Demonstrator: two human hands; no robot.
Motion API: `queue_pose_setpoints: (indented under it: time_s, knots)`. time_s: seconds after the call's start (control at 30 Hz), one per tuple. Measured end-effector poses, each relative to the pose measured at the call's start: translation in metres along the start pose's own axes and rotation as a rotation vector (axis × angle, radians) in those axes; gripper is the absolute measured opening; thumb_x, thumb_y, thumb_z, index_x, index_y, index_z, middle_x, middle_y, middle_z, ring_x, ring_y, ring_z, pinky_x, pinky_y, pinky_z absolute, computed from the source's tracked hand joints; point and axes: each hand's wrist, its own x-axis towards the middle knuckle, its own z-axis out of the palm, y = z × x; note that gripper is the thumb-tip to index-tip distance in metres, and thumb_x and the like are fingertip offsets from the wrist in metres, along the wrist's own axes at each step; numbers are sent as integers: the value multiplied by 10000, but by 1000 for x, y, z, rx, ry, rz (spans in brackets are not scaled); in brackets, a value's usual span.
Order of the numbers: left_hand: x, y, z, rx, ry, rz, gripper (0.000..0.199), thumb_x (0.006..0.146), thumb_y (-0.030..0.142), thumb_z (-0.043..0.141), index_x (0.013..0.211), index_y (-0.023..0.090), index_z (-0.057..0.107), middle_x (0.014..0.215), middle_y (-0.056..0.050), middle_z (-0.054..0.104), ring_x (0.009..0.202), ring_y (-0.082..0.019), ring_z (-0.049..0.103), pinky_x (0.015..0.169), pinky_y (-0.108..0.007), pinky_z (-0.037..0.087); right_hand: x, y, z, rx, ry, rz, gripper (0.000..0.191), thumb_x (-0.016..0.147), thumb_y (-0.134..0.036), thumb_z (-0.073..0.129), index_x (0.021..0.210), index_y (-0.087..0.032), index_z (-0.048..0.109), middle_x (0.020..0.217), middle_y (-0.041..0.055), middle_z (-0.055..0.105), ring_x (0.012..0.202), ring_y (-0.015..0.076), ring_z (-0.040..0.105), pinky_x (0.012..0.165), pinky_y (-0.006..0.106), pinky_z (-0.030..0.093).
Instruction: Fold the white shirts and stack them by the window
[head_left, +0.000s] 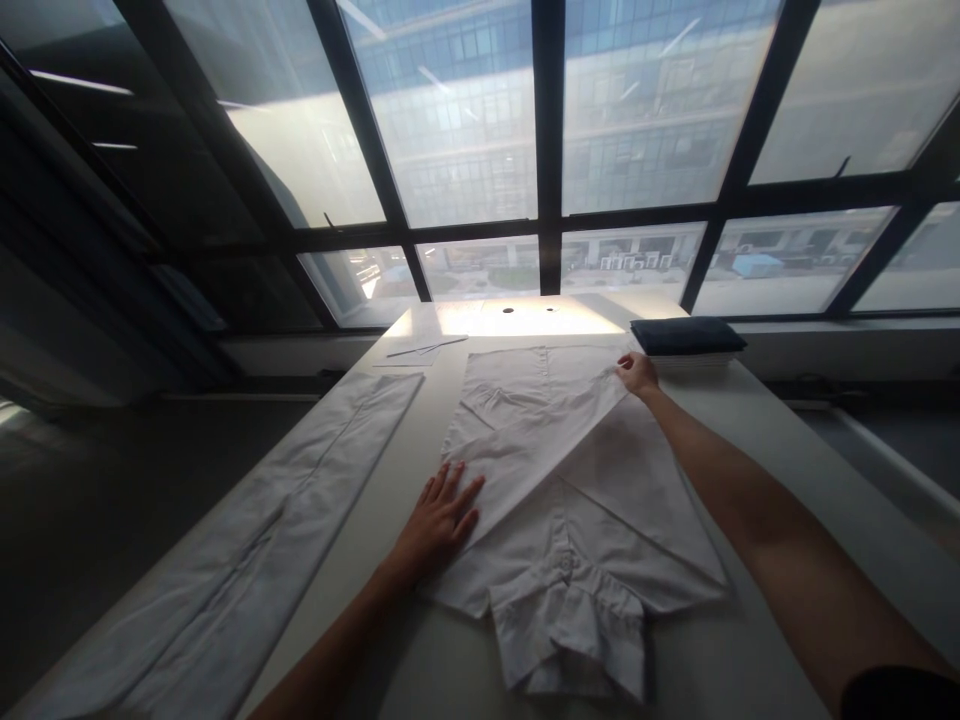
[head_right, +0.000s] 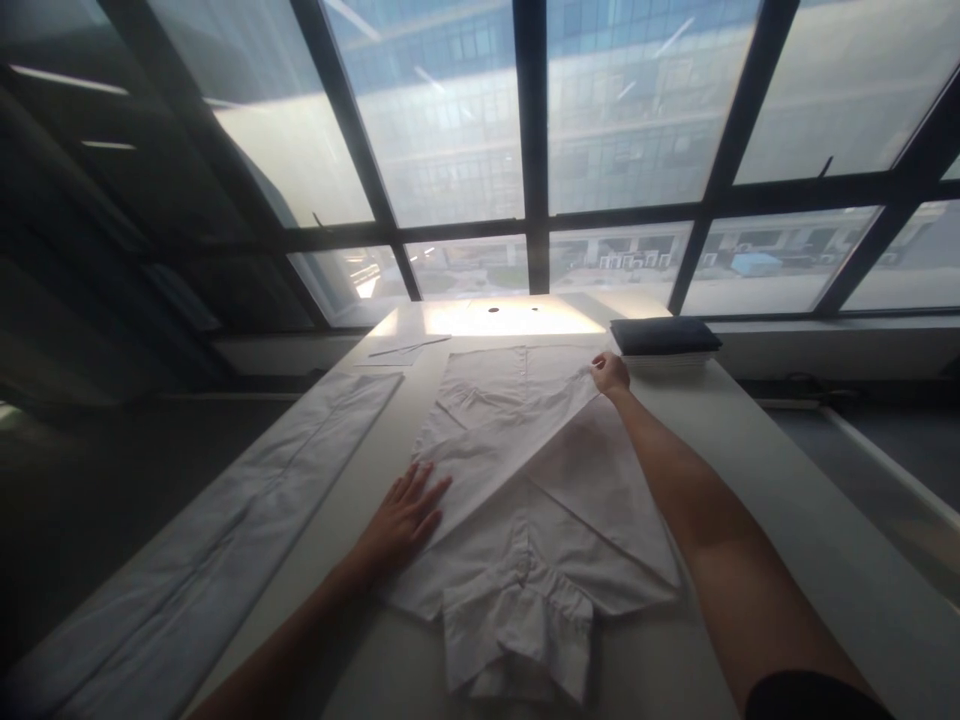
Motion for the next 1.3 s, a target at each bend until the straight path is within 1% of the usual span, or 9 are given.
queue_pose_setpoints:
  time_s: [0.37, 0.5, 0.6, 0.73, 0.83, 0.93, 1.03, 1.17, 1.3]
  knots:
    - [-1, 0, -1, -1, -27, -17, 531, 1054, 505, 379, 1570, 383, 365, 1672, -55, 274, 1544, -346, 197, 1188, -546, 301, -26, -1, 0, -28, 138, -125, 108, 851, -226, 625, 944, -172, 639, 970, 77, 713, 880, 178, 650, 836, 288, 520]
    - [0, 1, -2, 1, -33, -21, 529, 1057, 509, 358, 1568, 372, 377, 1666, -72, 286, 1542, -351, 200, 1182, -550, 303, -32, -1, -7, -169, 52, -71, 148, 847, -221, 620, 967, -161, 683, 1010, 127, 716, 1026, 262, 641, 961, 427, 491]
    - [0, 1, -1, 8, -8, -15, 529, 1059, 501, 355, 1571, 372, 371, 1665, -71, 289, 1542, -346, 203, 1179, -547, 308, -49, -6, -4, -282, -19, -56, 251, 864, -240, 600, 1070, -152, 712, 1197, 208, 678, 1230, 363, 551, 1067, 570, 385]
    - [0, -1, 1, 14, -9, -6, 532, 1056, 498, 368, 1573, 373, 364, 1665, -76, 288, 1541, -347, 209, 1174, -559, 318, -105, -32, 24, -339, -179, -204, 412, 936, -316, 533, 1307, -187, 655, 1501, 170, 521, 1440, 327, 380, 1196, 510, 238]
    - [0, -3, 1, 15, -9, 4, 530, 1057, 491, 374, 1571, 360, 377, 1661, -93, 294, 1539, -358, 211, 1173, -570, 318, -168, -64, 56, -404, -498, -521, 560, 1007, -393, 428, 1499, -132, 477, 1643, 180, 307, 1535, 327, 204, 1216, 576, 142]
    - [1, -4, 1, 14, -6, 11, 537, 1055, 488, 386, 1575, 359, 365, 1661, -98, 291, 1537, -367, 213, 1169, -578, 324, -225, -93, 83, -360, -726, -796, 642, 1039, -480, 360, 1580, -137, 338, 1674, 173, 214, 1554, 313, 151, 1212, 595, 153]
    - [1, -3, 0, 16, -6, 13, 547, 1051, 492, 395, 1580, 358, 354, 1661, -97, 288, 1536, -365, 216, 1166, -579, 330, -253, -107, 98, -301, -816, -958, 650, 1052, -521, 324, 1586, -150, 328, 1666, 169, 244, 1555, 281, 161, 1218, 569, 168]
    - [0, -3, 1, 14, -7, 3, 534, 1052, 493, 390, 1569, 362, 378, 1660, -89, 293, 1535, -361, 223, 1171, -570, 329, -227, -92, 94, -358, -794, -967, 656, 1053, -534, 322, 1585, -150, 340, 1662, 160, 255, 1550, 269, 186, 1235, 531, 128]
    - [0, -3, 2, 6, 2, 3, 528, 1053, 498, 377, 1564, 366, 389, 1663, -77, 288, 1535, -358, 224, 1181, -561, 314, -156, -50, 64, -554, -685, -696, 641, 1055, -493, 306, 1598, -152, 313, 1675, 149, 213, 1552, 260, 178, 1238, 510, 107]
